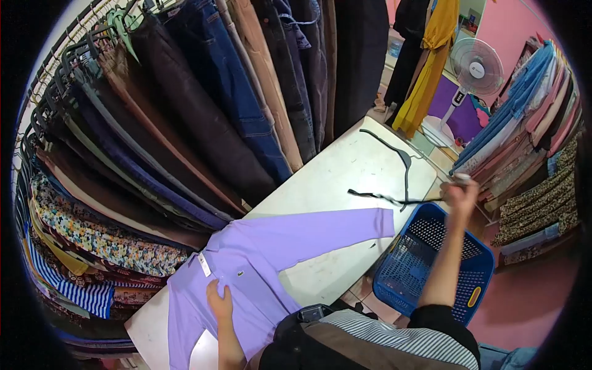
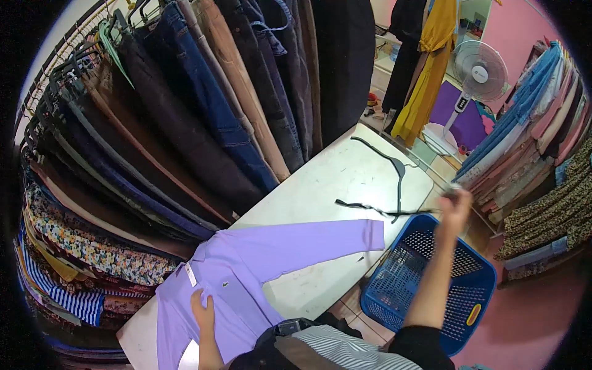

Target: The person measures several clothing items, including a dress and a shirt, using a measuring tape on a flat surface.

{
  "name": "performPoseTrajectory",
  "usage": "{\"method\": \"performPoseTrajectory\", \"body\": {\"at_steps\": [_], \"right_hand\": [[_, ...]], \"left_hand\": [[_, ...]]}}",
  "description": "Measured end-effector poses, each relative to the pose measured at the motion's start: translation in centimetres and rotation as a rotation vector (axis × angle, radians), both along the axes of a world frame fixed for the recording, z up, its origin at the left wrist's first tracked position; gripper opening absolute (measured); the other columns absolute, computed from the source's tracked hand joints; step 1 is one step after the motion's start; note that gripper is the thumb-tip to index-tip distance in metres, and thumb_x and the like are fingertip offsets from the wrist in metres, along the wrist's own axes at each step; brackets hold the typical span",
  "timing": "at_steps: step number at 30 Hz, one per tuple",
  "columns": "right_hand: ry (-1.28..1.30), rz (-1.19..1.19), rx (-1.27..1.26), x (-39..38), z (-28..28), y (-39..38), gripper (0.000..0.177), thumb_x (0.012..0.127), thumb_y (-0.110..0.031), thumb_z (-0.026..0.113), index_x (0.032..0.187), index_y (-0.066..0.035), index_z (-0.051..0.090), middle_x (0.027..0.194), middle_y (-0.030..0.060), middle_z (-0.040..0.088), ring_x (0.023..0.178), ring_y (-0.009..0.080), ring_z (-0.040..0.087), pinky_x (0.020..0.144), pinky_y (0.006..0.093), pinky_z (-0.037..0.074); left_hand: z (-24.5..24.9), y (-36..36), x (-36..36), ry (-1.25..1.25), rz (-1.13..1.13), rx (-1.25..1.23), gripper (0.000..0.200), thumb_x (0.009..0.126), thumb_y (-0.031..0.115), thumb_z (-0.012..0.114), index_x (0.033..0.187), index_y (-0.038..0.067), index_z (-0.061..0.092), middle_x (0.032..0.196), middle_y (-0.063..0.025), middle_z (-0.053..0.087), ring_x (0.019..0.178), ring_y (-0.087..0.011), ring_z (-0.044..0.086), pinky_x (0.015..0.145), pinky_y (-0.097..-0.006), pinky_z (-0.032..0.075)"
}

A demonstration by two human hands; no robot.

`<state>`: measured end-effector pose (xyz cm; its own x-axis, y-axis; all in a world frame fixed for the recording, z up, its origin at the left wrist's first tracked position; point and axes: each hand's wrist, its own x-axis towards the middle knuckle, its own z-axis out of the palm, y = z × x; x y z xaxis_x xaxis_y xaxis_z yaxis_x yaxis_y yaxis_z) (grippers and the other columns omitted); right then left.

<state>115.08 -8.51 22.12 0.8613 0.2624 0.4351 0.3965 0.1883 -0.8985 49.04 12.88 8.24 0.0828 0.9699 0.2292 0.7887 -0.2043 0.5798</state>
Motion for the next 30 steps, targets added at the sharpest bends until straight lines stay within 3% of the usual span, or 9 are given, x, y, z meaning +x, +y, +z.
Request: {"method": "performPoseTrajectory", "body": {"at_steps": [2,4,6,7,11,14,20,25,30], "right_hand": [[-0.005,0.141,0.305,-4.8,9.4,-1.6,0.055,0.074,-0.03,0.07,0.117,-0.003,0.048,0.111,0.0102,0.054,0.091,0.0175,0.059,0.073,0.0335,0.054],[0.109,0.635,0.281,-5.8,12.3,-3.7,0.066,0.074,-0.04,0.07,0.12,0.001,0.046,0.107,0.0133,0.058,0.06,0.0102,0.056,0.046,0.0218,0.045],[0.063,0.846,-0.055,-8.2,11.7,-1.3,0.071,0.075,-0.046,0.071,0.12,0.003,0.048,0.092,0.0106,0.061,0.049,0.008,0.049,0.037,0.0199,0.035],[0.245,0.926,-0.298,-11.4,12.0,0.9,0.075,0.073,-0.052,0.073,0.119,0.003,0.052,0.084,0.0068,0.063,0.056,0.006,0.051,0.044,0.0188,0.037],[0.432,1.172,-1.008,-22.5,-1.5,10.4,0.056,0.084,-0.051,0.065,0.116,-0.005,0.064,0.092,0.004,0.066,0.073,0.0116,0.056,0.061,0.027,0.044],[0.26,1.228,-1.015,-28.3,-11.8,12.8,0.061,0.078,-0.058,0.065,0.102,-0.002,0.069,0.086,0.0133,0.069,0.079,0.0234,0.065,0.071,0.0344,0.05],[0.128,1.107,-0.95,-29.2,-15.3,14.4,0.058,0.074,-0.054,0.065,0.099,-0.002,0.07,0.089,0.0179,0.07,0.081,0.0309,0.067,0.075,0.0369,0.051],[0.138,0.665,-0.992,-19.8,-15.8,12.9,0.056,0.07,-0.049,0.069,0.1,-0.002,0.07,0.092,0.0196,0.07,0.085,0.0324,0.068,0.076,0.0399,0.051],[0.195,0.095,-1.072,-7.0,-12.2,7.3,0.052,0.068,-0.045,0.069,0.09,0.002,0.062,0.08,0.0253,0.067,0.078,0.0369,0.067,0.073,0.0422,0.052]], "left_hand": [[1.0,1.2,2.6,-0.171,-0.024,-0.121,0.032,0.081,0.007,0.066,0.112,0.0,0.062,0.11,-0.0166,0.063,0.101,-0.0265,0.062,0.085,-0.0346,0.05],[2.1,2.2,5.1,-0.349,-0.054,-0.303,0.03,0.085,0.008,0.064,0.114,0.001,0.062,0.105,-0.0126,0.065,0.092,-0.0188,0.064,0.079,-0.03,0.052],[2.5,2.7,7.9,-0.45,-0.199,-0.47,0.029,0.089,0.009,0.061,0.117,0.002,0.062,0.105,-0.0103,0.066,0.089,-0.0144,0.064,0.077,-0.0276,0.052],[1.7,3.1,8.8,-0.497,-0.314,-0.554,0.029,0.09,0.009,0.058,0.118,0.003,0.062,0.107,-0.0097,0.065,0.091,-0.0134,0.063,0.077,-0.0269,0.052],[3.9,1.8,15.0,-0.726,-0.515,-1.087,0.035,0.097,0.019,0.056,0.129,0.005,0.057,0.113,-0.0081,0.064,0.094,-0.0123,0.062,0.078,-0.0263,0.052],[1.2,0.9,16.6,-0.716,-0.551,-1.205,0.04,0.097,0.023,0.057,0.133,0.006,0.054,0.111,-0.0077,0.066,0.094,-0.0109,0.063,0.079,-0.0244,0.052],[-3.1,2.0,17.0,-0.6,-0.379,-1.085,0.018,0.091,0.007,0.061,0.108,0.003,0.065,0.088,-0.0037,0.067,0.076,-0.0096,0.064,0.068,-0.0223,0.053],[-3.2,8.9,15.9,-0.24,-0.267,-0.295,0.011,0.084,0.004,0.061,0.092,0.003,0.069,0.076,-0.0087,0.069,0.067,-0.0132,0.065,0.059,-0.0261,0.05],[-6.1,15.5,12.6,-0.226,-0.029,-0.14,0.007,0.081,0.006,0.067,0.087,0.002,0.067,0.077,-0.0123,0.069,0.07,-0.0197,0.067,0.065,-0.0302,0.052]]}}
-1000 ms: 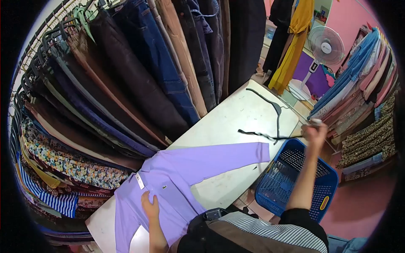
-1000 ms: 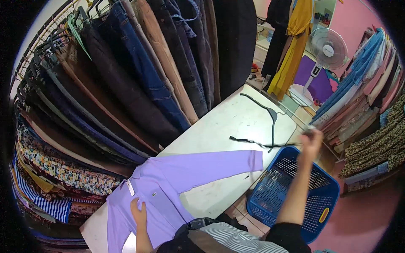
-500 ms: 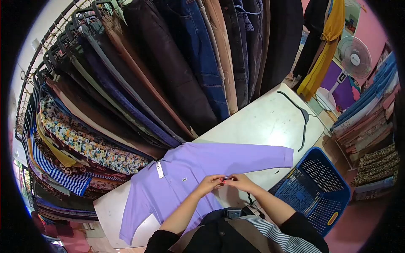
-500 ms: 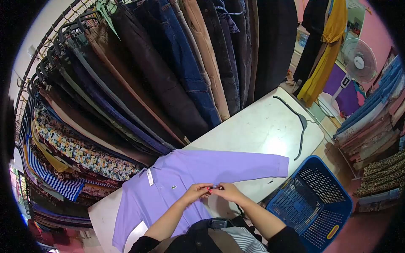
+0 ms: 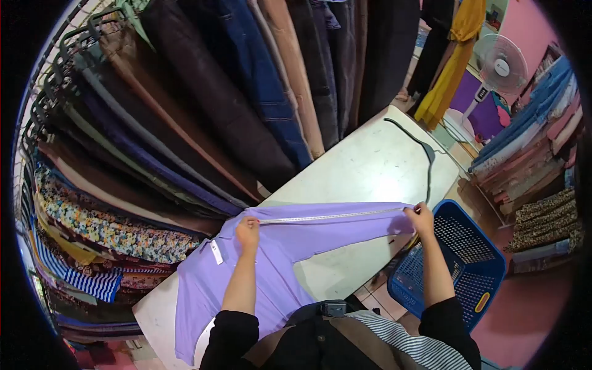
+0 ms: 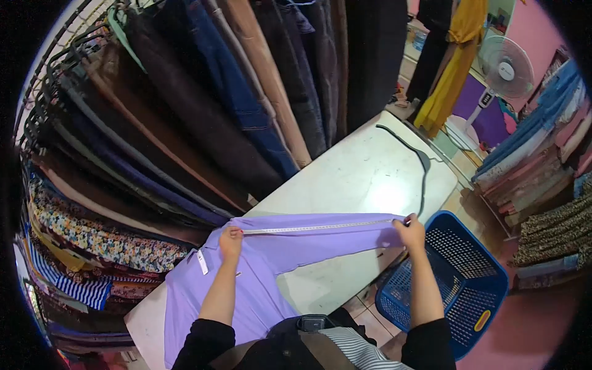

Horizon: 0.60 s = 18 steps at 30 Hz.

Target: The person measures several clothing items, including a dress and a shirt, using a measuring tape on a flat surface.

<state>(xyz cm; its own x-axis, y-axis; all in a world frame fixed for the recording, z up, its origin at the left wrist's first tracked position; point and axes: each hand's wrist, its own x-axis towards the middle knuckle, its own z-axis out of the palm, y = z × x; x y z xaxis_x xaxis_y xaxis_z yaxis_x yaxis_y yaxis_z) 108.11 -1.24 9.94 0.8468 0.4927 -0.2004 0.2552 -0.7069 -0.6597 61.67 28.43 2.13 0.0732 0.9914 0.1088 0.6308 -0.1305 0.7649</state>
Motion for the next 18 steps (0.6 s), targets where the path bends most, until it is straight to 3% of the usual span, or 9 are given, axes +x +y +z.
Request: {"method": "performPoseTrajectory", "body": {"at_steps": [2,4,6,13,18], "right_hand": [[-0.126,-0.038,-0.011,3.5,-1.8,-2.0,0.052,0.066,-0.043,0.069,0.089,0.003,0.064,0.077,0.0243,0.067,0.076,0.0369,0.068,0.071,0.0413,0.053],[-0.152,-0.126,-0.012,4.7,-2.3,-2.9,0.05,0.064,-0.042,0.074,0.083,0.004,0.067,0.077,0.0215,0.068,0.074,0.0286,0.068,0.071,0.0364,0.053],[-0.135,-0.124,-0.068,5.7,-2.8,-3.5,0.053,0.064,-0.041,0.068,0.09,0.004,0.069,0.083,0.0259,0.068,0.081,0.0364,0.068,0.077,0.0401,0.053],[-0.134,-0.079,-0.068,5.5,-2.4,-2.6,0.047,0.061,-0.037,0.071,0.083,0.004,0.068,0.08,0.0241,0.068,0.076,0.0349,0.068,0.074,0.0397,0.054],[-0.162,-0.073,-0.125,5.1,-2.6,-2.3,0.052,0.06,-0.04,0.074,0.088,0.004,0.068,0.082,0.0227,0.069,0.078,0.0341,0.068,0.075,0.0389,0.054]], "left_hand": [[-3.4,1.9,-0.5,0.023,-0.033,-0.018,0.009,0.08,0.005,0.071,0.086,0.001,0.066,0.077,-0.0103,0.068,0.069,-0.0165,0.066,0.065,-0.0292,0.053],[-2.8,1.8,0.6,0.015,-0.002,-0.024,0.008,0.078,0.003,0.071,0.083,0.001,0.065,0.077,-0.011,0.068,0.069,-0.0182,0.067,0.065,-0.0304,0.053],[-2.7,1.9,1.4,0.093,-0.01,0.038,0.01,0.076,0.003,0.072,0.083,0.001,0.065,0.077,-0.0112,0.068,0.069,-0.0193,0.067,0.065,-0.0304,0.053],[-1.8,1.7,2.4,0.174,0.022,0.068,0.013,0.073,0.002,0.074,0.082,0.001,0.065,0.076,-0.0111,0.068,0.067,-0.0206,0.067,0.063,-0.0313,0.052],[-2.4,2.1,1.9,0.12,0.012,0.01,0.012,0.075,0.001,0.073,0.084,0.002,0.066,0.075,-0.0093,0.069,0.065,-0.0181,0.065,0.064,-0.0312,0.052]]}}
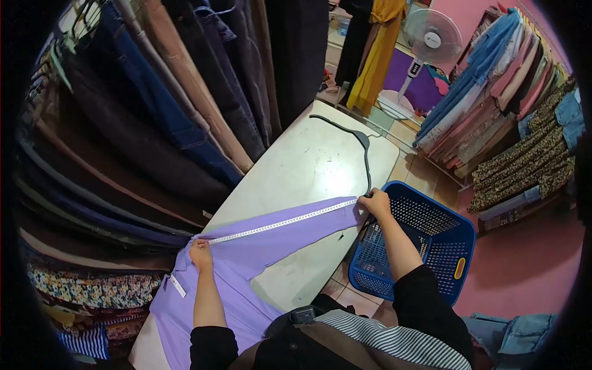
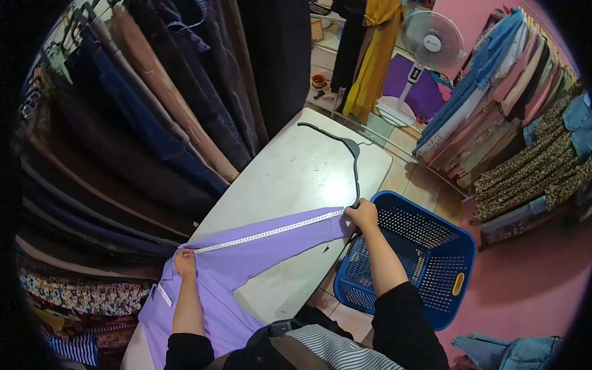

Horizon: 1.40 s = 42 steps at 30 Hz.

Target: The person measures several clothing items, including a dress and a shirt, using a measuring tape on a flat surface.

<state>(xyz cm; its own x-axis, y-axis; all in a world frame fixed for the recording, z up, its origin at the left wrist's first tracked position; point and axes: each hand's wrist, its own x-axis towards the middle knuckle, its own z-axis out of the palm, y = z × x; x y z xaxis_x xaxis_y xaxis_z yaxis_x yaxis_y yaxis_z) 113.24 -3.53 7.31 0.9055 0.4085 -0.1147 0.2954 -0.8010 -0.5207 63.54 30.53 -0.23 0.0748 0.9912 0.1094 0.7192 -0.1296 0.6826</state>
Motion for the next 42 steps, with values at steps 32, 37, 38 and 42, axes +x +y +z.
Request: {"method": "performPoseTrajectory", "body": {"at_steps": [32,37,38,42], "right_hand": [[0.454,1.301,0.166,-71.0,-1.4,26.9,0.054,0.062,-0.045,0.081,0.093,-0.002,0.068,0.084,0.0151,0.07,0.078,0.0269,0.068,0.073,0.035,0.052],[0.386,1.18,0.116,-73.3,-4.2,28.3,0.058,0.06,-0.047,0.079,0.095,-0.002,0.068,0.089,0.0174,0.07,0.086,0.0308,0.068,0.078,0.0364,0.052],[0.382,1.166,0.099,-73.6,-4.8,28.4,0.059,0.06,-0.046,0.079,0.096,-0.002,0.068,0.09,0.0177,0.07,0.087,0.0309,0.067,0.079,0.0364,0.051],[0.412,1.131,0.114,-73.5,-5.4,28.2,0.06,0.06,-0.046,0.08,0.098,-0.002,0.068,0.093,0.0179,0.07,0.09,0.031,0.067,0.082,0.0362,0.051]], "left_hand": [[2.0,-38.0,-65.2,0.055,1.317,0.018,0.003,0.083,0.004,0.066,0.085,0.003,0.065,0.079,-0.0105,0.068,0.07,-0.0205,0.065,0.067,-0.0335,0.051],[0.4,-38.4,-68.3,0.108,1.342,-0.116,0.005,0.083,0.006,0.066,0.086,0.002,0.065,0.077,-0.011,0.068,0.07,-0.0221,0.065,0.067,-0.0355,0.051],[0.1,-38.5,-68.6,0.132,1.331,-0.126,0.005,0.083,0.006,0.066,0.086,0.002,0.065,0.077,-0.011,0.068,0.07,-0.0221,0.065,0.066,-0.0352,0.051],[-0.2,-38.4,-68.5,0.107,1.304,-0.109,0.005,0.083,0.006,0.065,0.086,0.001,0.065,0.077,-0.0113,0.068,0.069,-0.0222,0.065,0.066,-0.0342,0.051]]}}
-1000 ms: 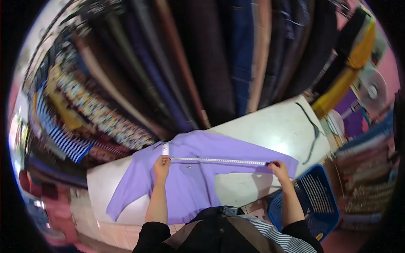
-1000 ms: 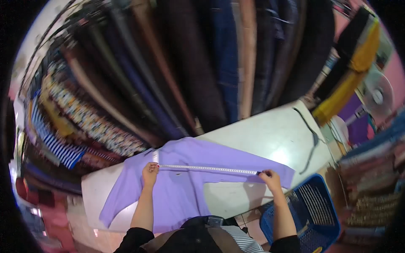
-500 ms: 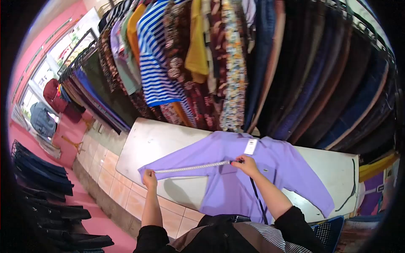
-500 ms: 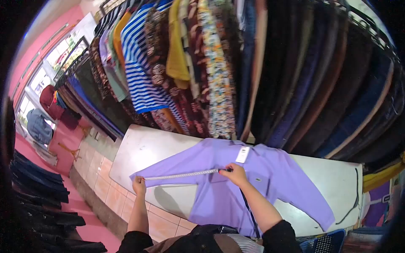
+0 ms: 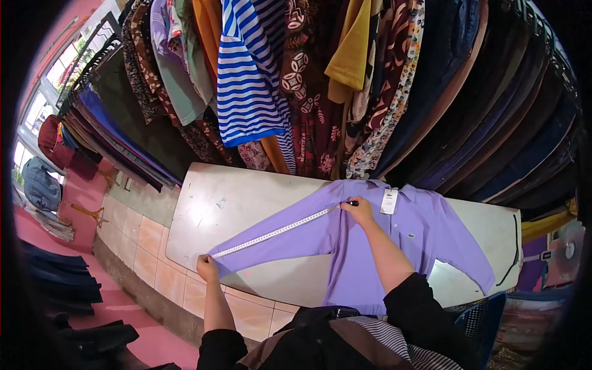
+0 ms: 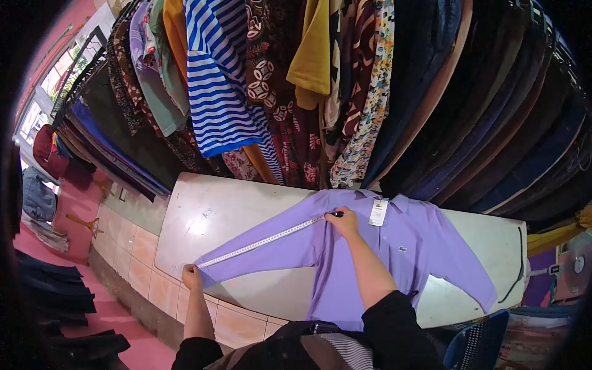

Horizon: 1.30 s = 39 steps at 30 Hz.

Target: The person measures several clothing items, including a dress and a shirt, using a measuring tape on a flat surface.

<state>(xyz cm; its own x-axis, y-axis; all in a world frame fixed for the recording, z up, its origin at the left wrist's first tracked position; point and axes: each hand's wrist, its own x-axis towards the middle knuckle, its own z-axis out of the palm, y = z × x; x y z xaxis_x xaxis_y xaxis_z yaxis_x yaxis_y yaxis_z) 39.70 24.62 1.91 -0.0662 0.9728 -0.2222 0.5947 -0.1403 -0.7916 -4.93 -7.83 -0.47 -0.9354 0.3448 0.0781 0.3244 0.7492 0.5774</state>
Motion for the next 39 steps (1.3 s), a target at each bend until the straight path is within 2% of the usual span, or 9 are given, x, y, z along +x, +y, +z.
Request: {"method": "performPoseTrajectory", "body": {"at_steps": [8,12,13,17,20,23,26,32,39], "right_hand": [[0.14,0.052,0.008,1.1,1.6,-1.3,0.054,0.064,-0.041,0.081,0.099,-0.002,0.068,0.094,0.0156,0.07,0.088,0.0253,0.066,0.081,0.034,0.05],[0.307,0.057,-0.152,6.5,2.7,-4.3,0.046,0.067,-0.033,0.082,0.097,-0.003,0.063,0.08,0.0081,0.065,0.074,0.0187,0.062,0.064,0.0308,0.05],[0.424,0.034,-0.23,8.5,4.8,-5.9,0.038,0.071,-0.025,0.081,0.094,-0.003,0.059,0.075,0.0066,0.061,0.062,0.0127,0.057,0.05,0.027,0.043],[0.564,-0.241,-0.275,20.6,6.2,-11.9,0.031,0.074,-0.016,0.078,0.095,-0.004,0.059,0.069,0.0029,0.054,0.054,0.0094,0.05,0.044,0.0247,0.034],[0.37,-0.549,-0.229,29.1,6.3,-16.1,0.041,0.07,-0.021,0.081,0.098,-0.002,0.058,0.068,0.0011,0.052,0.051,0.009,0.046,0.042,0.0257,0.034],[0.375,-0.682,-0.197,35.1,5.5,-18.9,0.04,0.07,-0.022,0.081,0.095,-0.002,0.058,0.067,0.0004,0.051,0.05,0.0086,0.045,0.042,0.0248,0.033],[0.413,-0.746,-0.157,38.0,4.1,-19.4,0.04,0.069,-0.022,0.082,0.094,-0.001,0.058,0.066,-0.0002,0.049,0.05,0.0083,0.043,0.043,0.0243,0.032],[0.316,-0.655,-0.17,39.1,2.9,-17.5,0.043,0.068,-0.025,0.082,0.096,-0.001,0.059,0.07,0.0013,0.053,0.053,0.0094,0.048,0.045,0.0251,0.037],[0.298,-0.579,-0.205,40.4,1.7,-17.0,0.047,0.066,-0.029,0.083,0.096,-0.001,0.061,0.07,0.0013,0.054,0.056,0.0095,0.049,0.048,0.0258,0.039]], "left_hand": [[-0.8,-0.5,-0.9,0.047,-0.073,-0.002,0.005,0.084,0.003,0.064,0.088,0.001,0.063,0.079,-0.0117,0.067,0.071,-0.0238,0.065,0.068,-0.0344,0.051],[-1.9,0.6,-1.2,0.052,-0.211,0.263,0.005,0.087,-0.001,0.059,0.092,0.0,0.06,0.079,-0.0084,0.064,0.072,-0.018,0.062,0.066,-0.0303,0.05],[-2.2,1.1,-1.0,0.039,-0.26,0.369,0.005,0.088,-0.002,0.058,0.093,0.0,0.059,0.079,-0.0069,0.063,0.072,-0.0157,0.061,0.065,-0.0286,0.049],[-0.6,5.6,5.5,-0.181,-0.607,0.311,0.005,0.091,-0.004,0.054,0.093,0.0,0.057,0.076,-0.0025,0.057,0.071,-0.0066,0.056,0.062,-0.0213,0.047],[0.1,9.4,13.6,-0.439,-0.823,0.29,0.007,0.089,-0.004,0.056,0.095,-0.002,0.058,0.077,-0.0048,0.059,0.066,-0.01,0.056,0.06,-0.0241,0.046],[0.8,11.9,21.6,-0.665,-0.936,0.293,0.008,0.089,-0.004,0.056,0.096,-0.002,0.058,0.078,-0.0058,0.06,0.065,-0.0106,0.058,0.06,-0.0246,0.049],[1.8,13.1,27.4,-0.78,-0.908,0.227,0.007,0.09,-0.003,0.055,0.096,-0.003,0.058,0.078,-0.0066,0.061,0.068,-0.0119,0.063,0.062,-0.0246,0.051],[-1.3,13.0,28.8,-0.605,-0.858,0.185,0.006,0.089,-0.002,0.056,0.094,-0.003,0.059,0.077,-0.0073,0.064,0.067,-0.0125,0.064,0.062,-0.0247,0.052],[-0.2,12.9,30.4,-0.437,-0.801,0.147,0.004,0.088,-0.003,0.057,0.091,-0.003,0.06,0.075,-0.0061,0.063,0.063,-0.0112,0.06,0.059,-0.0245,0.049]]}}
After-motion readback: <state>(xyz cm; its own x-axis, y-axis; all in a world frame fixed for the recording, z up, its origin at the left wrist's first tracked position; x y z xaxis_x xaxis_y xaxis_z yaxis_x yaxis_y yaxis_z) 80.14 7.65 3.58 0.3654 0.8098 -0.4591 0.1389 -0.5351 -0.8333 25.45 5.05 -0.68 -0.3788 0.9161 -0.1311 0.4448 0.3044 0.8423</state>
